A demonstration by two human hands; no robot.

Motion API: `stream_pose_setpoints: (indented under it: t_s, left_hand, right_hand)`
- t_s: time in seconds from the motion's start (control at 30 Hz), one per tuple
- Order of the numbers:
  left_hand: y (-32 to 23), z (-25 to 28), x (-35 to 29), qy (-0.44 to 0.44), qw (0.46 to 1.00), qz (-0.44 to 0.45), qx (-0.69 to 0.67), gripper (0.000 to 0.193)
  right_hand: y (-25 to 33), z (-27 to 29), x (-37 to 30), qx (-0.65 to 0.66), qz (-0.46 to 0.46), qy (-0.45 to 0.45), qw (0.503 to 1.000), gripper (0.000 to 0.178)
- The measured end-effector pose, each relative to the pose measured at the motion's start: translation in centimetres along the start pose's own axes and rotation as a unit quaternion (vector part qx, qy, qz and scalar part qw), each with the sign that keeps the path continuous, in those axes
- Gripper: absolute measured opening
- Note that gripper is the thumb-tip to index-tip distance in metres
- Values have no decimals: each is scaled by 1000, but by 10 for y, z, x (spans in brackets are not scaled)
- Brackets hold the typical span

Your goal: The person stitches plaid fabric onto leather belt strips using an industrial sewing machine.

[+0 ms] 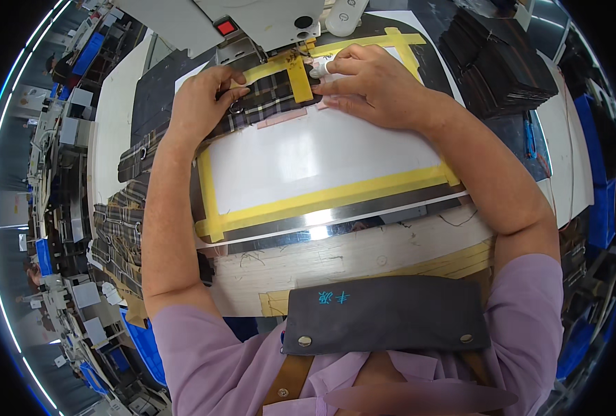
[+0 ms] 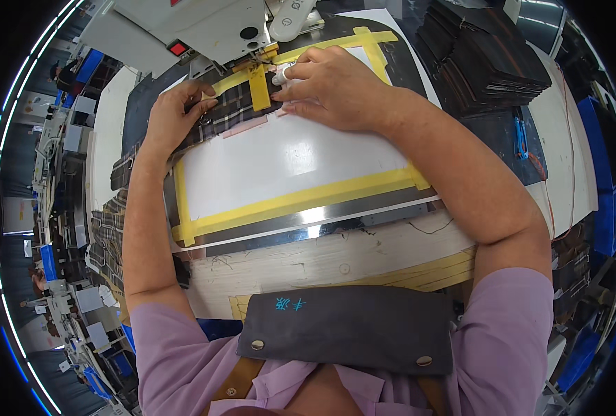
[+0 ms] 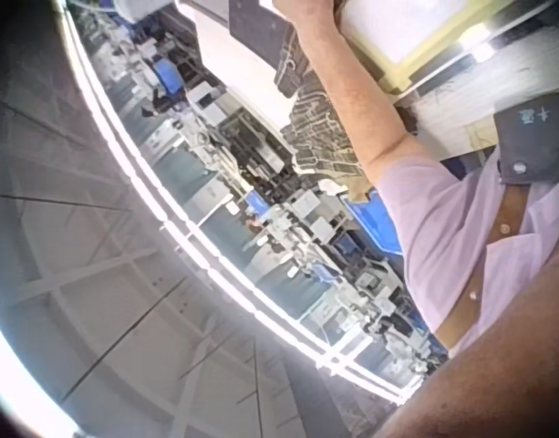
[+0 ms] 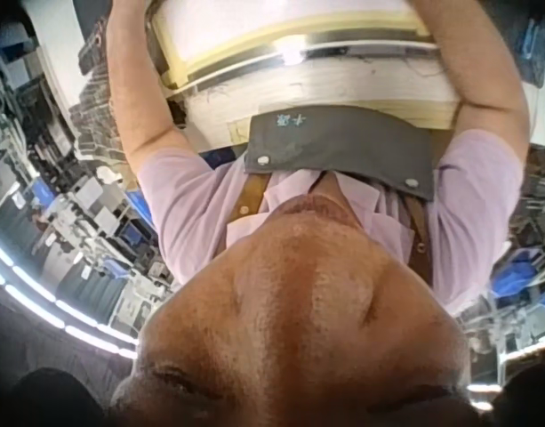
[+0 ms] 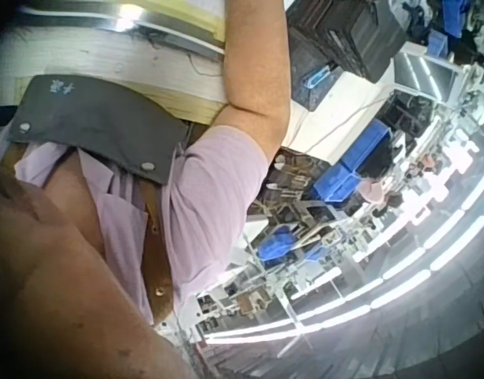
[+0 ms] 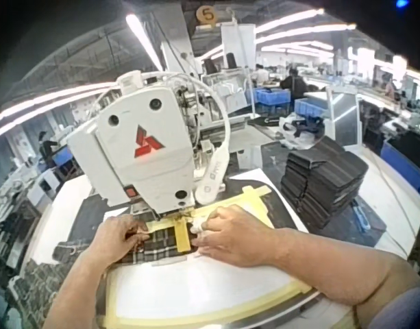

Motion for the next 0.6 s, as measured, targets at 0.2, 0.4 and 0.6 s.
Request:
stream_pose_setpoints:
  t_s: [0.2,0.4,0.6]
  left_hand:
    - [-43,-36,-16,-86,982,-105,-131,31]
    - [-38,-38,-12,-56,982,-74,-166,35]
    - [-34,-39,-12,-54,977,-72,-192,35]
  right_hand:
    - [-1,-1,-3,-5,-3,-24,1000,28]
    - [-4,1,-4,-4,-6,-13,1000,28]
    - [-4,1,-4,17,-20,-13,1000,28]
Point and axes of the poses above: each hand's wrist, its own x-axis towards the middle knuckle, its own z-axis out of the back of the hand, y = z × x, the point moved 2 cm from there along x, towards the middle knuckle, and after that the axes turned 5 degrees about x, right-handed, at the moved point
